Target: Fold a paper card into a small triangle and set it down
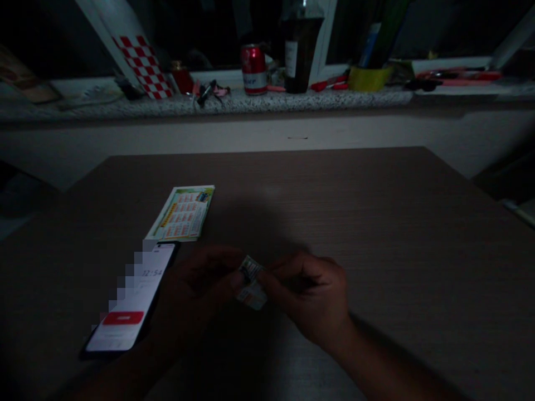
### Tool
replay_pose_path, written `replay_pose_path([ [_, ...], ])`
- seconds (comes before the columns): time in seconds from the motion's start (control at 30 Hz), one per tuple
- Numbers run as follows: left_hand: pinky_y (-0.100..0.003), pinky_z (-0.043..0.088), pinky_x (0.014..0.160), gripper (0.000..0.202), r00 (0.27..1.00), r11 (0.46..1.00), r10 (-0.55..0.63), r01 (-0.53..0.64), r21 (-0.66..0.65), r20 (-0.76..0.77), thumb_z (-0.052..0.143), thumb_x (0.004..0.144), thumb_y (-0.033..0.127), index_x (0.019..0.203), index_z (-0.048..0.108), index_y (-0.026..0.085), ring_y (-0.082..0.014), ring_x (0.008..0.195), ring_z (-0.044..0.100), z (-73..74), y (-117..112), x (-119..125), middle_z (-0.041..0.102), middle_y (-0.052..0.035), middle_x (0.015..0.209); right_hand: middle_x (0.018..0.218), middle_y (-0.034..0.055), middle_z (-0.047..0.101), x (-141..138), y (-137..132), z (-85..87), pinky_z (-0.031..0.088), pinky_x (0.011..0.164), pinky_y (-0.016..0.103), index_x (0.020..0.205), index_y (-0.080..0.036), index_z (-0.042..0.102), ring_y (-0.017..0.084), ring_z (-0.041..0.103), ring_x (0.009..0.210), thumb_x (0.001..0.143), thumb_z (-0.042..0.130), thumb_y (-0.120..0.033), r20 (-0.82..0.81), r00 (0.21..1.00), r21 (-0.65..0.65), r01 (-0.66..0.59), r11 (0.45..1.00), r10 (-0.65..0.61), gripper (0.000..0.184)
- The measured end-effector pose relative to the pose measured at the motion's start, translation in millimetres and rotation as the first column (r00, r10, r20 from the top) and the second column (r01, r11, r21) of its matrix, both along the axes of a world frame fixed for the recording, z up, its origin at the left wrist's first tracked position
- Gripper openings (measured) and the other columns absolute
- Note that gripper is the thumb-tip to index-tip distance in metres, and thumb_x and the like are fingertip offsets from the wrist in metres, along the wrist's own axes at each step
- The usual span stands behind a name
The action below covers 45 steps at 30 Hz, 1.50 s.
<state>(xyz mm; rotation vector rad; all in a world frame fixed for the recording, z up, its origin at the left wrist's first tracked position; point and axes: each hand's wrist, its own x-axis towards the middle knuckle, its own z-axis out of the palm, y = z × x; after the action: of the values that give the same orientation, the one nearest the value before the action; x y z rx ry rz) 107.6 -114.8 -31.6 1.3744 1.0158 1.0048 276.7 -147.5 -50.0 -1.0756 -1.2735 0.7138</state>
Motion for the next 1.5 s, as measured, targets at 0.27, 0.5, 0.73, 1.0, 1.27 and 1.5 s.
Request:
replay_pose_path([
  [0.27, -0.016, 0.048, 0.06, 0.01, 0.993, 0.991, -0.118, 0.117, -0.065, -0.007, 0.067, 0.082, 0.025, 0.075, 0.069, 0.019, -0.0094, 0.066, 0.059, -3.7, 5.6, -3.6, 0.064, 0.0024, 0.069, 0.066, 0.0029, 0.074, 1.1, -0.4, -1.8, 0.055, 0.05, 0.022, 0.064, -0.019, 0.065, 0.015, 0.069, 0.057, 0.072, 0.075, -0.013, 0.048, 0.995, 0.006, -0.084, 0.996, 0.084, 0.014],
  [0.5, -0.015, 0.045, 0.056, 0.01, 0.995, 0.991, -0.099, 0.1, -0.091, 0.012, 0.066, 0.081, 0.023, 0.072, 0.069, 0.018, -0.0079, 0.063, 0.057, 2.5, 4.5, -0.6, 0.062, 0.0029, 0.066, 0.062, -0.001, 0.07, 3.1, 3.0, 1.4, 0.05, 0.046, 0.016, 0.071, -0.02, 0.068, 0.01, 0.063, 0.051, 0.068, 0.077, -0.016, -0.012, 1.0, -0.114, -0.003, 0.993, 0.002, 0.011],
  [0.73, -0.014, 0.048, 0.054, 0.008, 0.998, 0.994, -0.011, 0.017, -0.104, 0.059, 0.069, 0.078, 0.024, 0.072, 0.07, 0.019, -0.0082, 0.061, 0.06, 3.1, 1.7, -0.1, 0.066, 0.0028, 0.066, 0.063, 0.0001, 0.068, -0.3, 3.4, -10.2, 0.047, 0.049, 0.019, 0.074, -0.018, 0.07, 0.009, 0.058, 0.053, 0.073, 0.072, -0.02, -0.147, 0.948, -0.271, -0.312, 0.91, 0.282, 0.003],
  [1.0, -0.014, 0.049, 0.057, 0.009, 1.0, 0.999, 0.002, -0.003, -0.046, -0.011, 0.069, 0.08, 0.024, 0.073, 0.069, 0.019, -0.0086, 0.063, 0.06, -0.7, 0.2, -0.3, 0.067, 0.0027, 0.067, 0.059, -0.0007, 0.061, -3.3, 1.9, -10.9, 0.042, 0.046, 0.02, 0.069, -0.016, 0.069, 0.009, 0.051, 0.05, 0.075, 0.071, -0.021, -0.148, 0.957, -0.256, -0.28, 0.925, 0.249, 0.008],
  [1.27, -0.016, 0.048, 0.055, 0.011, 1.0, 0.996, -0.001, 0.002, -0.09, 0.011, 0.068, 0.08, 0.025, 0.071, 0.068, 0.018, -0.0096, 0.062, 0.058, -0.8, -0.3, -0.4, 0.065, 0.0017, 0.066, 0.063, 0.0005, 0.065, 2.4, 2.1, -7.0, 0.045, 0.05, 0.021, 0.076, -0.017, 0.072, 0.01, 0.056, 0.054, 0.083, 0.064, -0.028, -0.054, 0.951, -0.239, -0.31, 0.92, 0.306, 0.014],
  [1.5, -0.016, 0.048, 0.054, 0.012, 0.999, 0.991, 0.009, -0.005, -0.133, 0.032, 0.07, 0.078, 0.027, 0.071, 0.068, 0.017, -0.0096, 0.061, 0.057, 2.5, 0.8, 0.9, 0.063, 0.0017, 0.065, 0.065, 0.0012, 0.065, 3.5, 3.3, -4.2, 0.046, 0.052, 0.022, 0.076, -0.017, 0.07, 0.011, 0.057, 0.056, 0.088, 0.059, -0.031, -0.056, 0.943, -0.226, -0.331, 0.916, 0.327, 0.022],
])
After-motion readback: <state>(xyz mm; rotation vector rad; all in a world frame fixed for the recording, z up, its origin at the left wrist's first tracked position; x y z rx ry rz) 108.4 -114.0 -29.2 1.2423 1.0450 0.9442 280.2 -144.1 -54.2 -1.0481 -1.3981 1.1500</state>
